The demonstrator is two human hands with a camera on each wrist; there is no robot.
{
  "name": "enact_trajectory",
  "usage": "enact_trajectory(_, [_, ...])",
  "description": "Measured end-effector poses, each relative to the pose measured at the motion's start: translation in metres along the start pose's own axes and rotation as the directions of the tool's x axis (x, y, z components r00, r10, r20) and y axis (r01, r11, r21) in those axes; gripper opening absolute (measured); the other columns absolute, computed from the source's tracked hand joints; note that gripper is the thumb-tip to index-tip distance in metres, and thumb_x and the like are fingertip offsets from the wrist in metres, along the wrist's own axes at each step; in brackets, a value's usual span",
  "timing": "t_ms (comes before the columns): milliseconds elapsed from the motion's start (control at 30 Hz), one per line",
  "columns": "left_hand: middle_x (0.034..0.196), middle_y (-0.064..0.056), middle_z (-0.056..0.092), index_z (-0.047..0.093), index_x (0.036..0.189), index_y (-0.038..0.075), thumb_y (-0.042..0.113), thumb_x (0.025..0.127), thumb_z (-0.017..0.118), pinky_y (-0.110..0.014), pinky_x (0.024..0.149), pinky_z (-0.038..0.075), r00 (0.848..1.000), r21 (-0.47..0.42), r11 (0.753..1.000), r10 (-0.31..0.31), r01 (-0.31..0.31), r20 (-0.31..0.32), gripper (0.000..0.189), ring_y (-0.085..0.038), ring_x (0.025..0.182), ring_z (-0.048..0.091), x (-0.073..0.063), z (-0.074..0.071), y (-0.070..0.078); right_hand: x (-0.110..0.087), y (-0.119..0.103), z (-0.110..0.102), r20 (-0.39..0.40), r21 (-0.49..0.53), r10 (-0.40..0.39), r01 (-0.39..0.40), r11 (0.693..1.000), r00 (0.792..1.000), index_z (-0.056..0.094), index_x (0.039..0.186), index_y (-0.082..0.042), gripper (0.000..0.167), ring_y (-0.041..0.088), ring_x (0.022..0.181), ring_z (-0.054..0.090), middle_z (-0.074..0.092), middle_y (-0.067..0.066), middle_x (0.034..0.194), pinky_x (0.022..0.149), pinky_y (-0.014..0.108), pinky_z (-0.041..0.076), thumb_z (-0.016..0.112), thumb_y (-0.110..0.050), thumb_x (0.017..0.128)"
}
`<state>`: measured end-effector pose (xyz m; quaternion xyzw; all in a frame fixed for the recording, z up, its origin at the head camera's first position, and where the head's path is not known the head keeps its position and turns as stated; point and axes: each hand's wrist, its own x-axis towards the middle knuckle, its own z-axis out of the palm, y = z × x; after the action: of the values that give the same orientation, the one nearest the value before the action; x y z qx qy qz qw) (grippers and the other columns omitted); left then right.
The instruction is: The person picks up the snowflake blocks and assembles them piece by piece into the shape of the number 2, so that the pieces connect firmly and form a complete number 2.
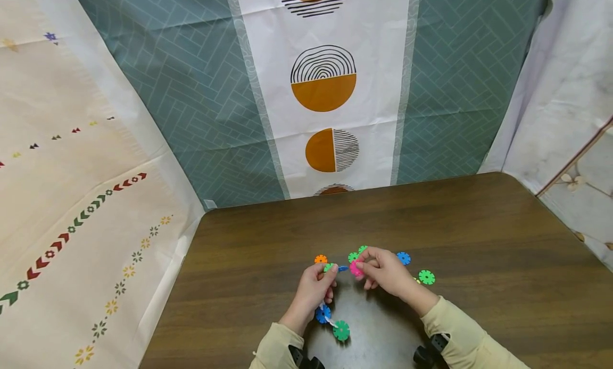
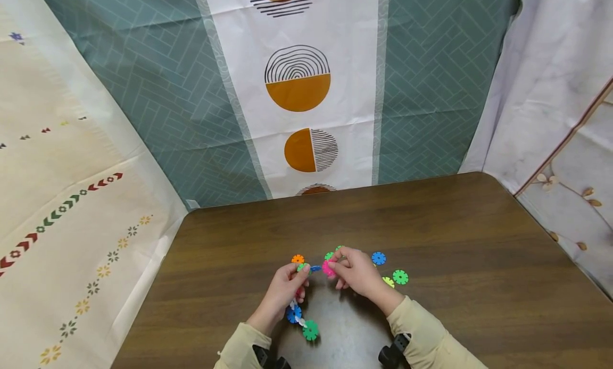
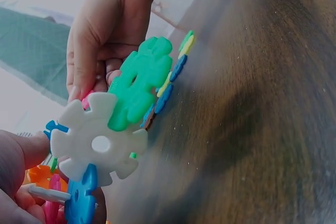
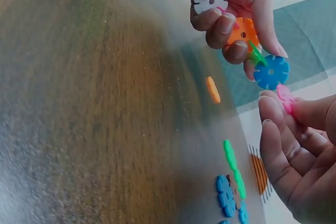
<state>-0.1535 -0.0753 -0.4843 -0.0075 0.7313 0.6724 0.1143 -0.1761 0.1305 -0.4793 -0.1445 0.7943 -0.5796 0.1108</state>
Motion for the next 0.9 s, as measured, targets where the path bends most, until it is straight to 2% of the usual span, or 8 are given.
enact_trajectory(133, [0.067, -0.004, 0.053, 0.053, 0.105, -0.017, 0.018, 0.101, 0.056, -0.020, 0.044, 0.042, 1.000, 0.003, 1.000, 0.010, -0.010, 0.011, 0.035, -0.008, 0.045, 0.044, 0.001, 0.002, 0.001, 0.000, 0.000, 0.002, -0.005, 0.004, 0.003, -0.003, 1.000, 1.000, 0.058, 0.100, 0.000, 0.017, 0.026, 0.054, 0.063, 0.069, 0.012, 0.073, 0.054, 0.033, 0.054, 0.061, -0.017, 0.098])
enact_trajectory(267, [0.068, -0.003, 0.054, 0.056, 0.106, -0.013, 0.021, 0.100, 0.057, -0.021, 0.045, 0.042, 1.000, -0.020, 1.000, 0.006, -0.006, 0.021, 0.034, -0.008, 0.046, 0.045, 0.001, 0.003, -0.001, 0.000, -0.001, 0.004, -0.013, 0.018, 0.004, -0.004, 1.000, 1.000, 0.057, 0.100, 0.000, 0.020, 0.023, 0.053, 0.063, 0.069, 0.010, 0.072, 0.053, 0.033, 0.053, 0.061, -0.019, 0.098])
enact_trajectory(400, [0.068, -0.004, 0.056, 0.058, 0.101, -0.010, 0.023, 0.098, 0.060, -0.021, 0.047, 0.044, 1.000, -0.018, 1.000, 0.011, -0.010, 0.026, 0.033, -0.009, 0.047, 0.045, 0.002, 0.004, -0.003, -0.001, -0.003, 0.005, 0.005, 0.060, 0.004, -0.004, 0.998, 1.000, 0.055, 0.099, 0.003, 0.019, 0.024, 0.054, 0.063, 0.069, 0.013, 0.073, 0.054, 0.034, 0.054, 0.059, -0.016, 0.099])
enact_trajectory(600, [0.066, -0.003, 0.057, 0.056, 0.096, -0.014, 0.020, 0.098, 0.061, -0.021, 0.048, 0.042, 0.999, -0.011, 1.000, 0.014, -0.013, 0.043, 0.034, -0.008, 0.046, 0.042, 0.001, 0.007, -0.004, -0.003, -0.004, 0.006, 0.040, 0.120, 0.014, -0.019, 0.993, 0.999, 0.051, 0.098, 0.005, 0.015, 0.029, 0.059, 0.065, 0.068, 0.018, 0.074, 0.056, 0.036, 0.055, 0.056, -0.009, 0.099])
enact_trajectory(767, [0.067, -0.003, 0.059, 0.057, 0.094, -0.012, 0.020, 0.097, 0.062, -0.021, 0.050, 0.042, 0.999, 0.003, 1.000, 0.003, -0.003, 0.037, 0.032, -0.008, 0.047, 0.043, 0.001, 0.009, -0.002, -0.003, -0.002, 0.008, 0.036, 0.107, 0.016, -0.020, 0.994, 0.999, 0.050, 0.097, 0.005, 0.014, 0.030, 0.059, 0.065, 0.068, 0.017, 0.074, 0.057, 0.035, 0.055, 0.055, -0.008, 0.100])
enact_trajectory(900, [0.068, -0.004, 0.059, 0.058, 0.094, -0.011, 0.022, 0.098, 0.061, -0.021, 0.048, 0.044, 1.000, 0.020, 1.000, -0.008, 0.008, 0.007, 0.033, -0.009, 0.048, 0.046, 0.000, 0.008, 0.001, 0.001, 0.000, 0.012, -0.024, 0.016, 0.011, -0.010, 1.000, 1.000, 0.054, 0.096, 0.000, 0.016, 0.026, 0.054, 0.061, 0.065, 0.010, 0.067, 0.052, 0.031, 0.051, 0.055, -0.015, 0.101])
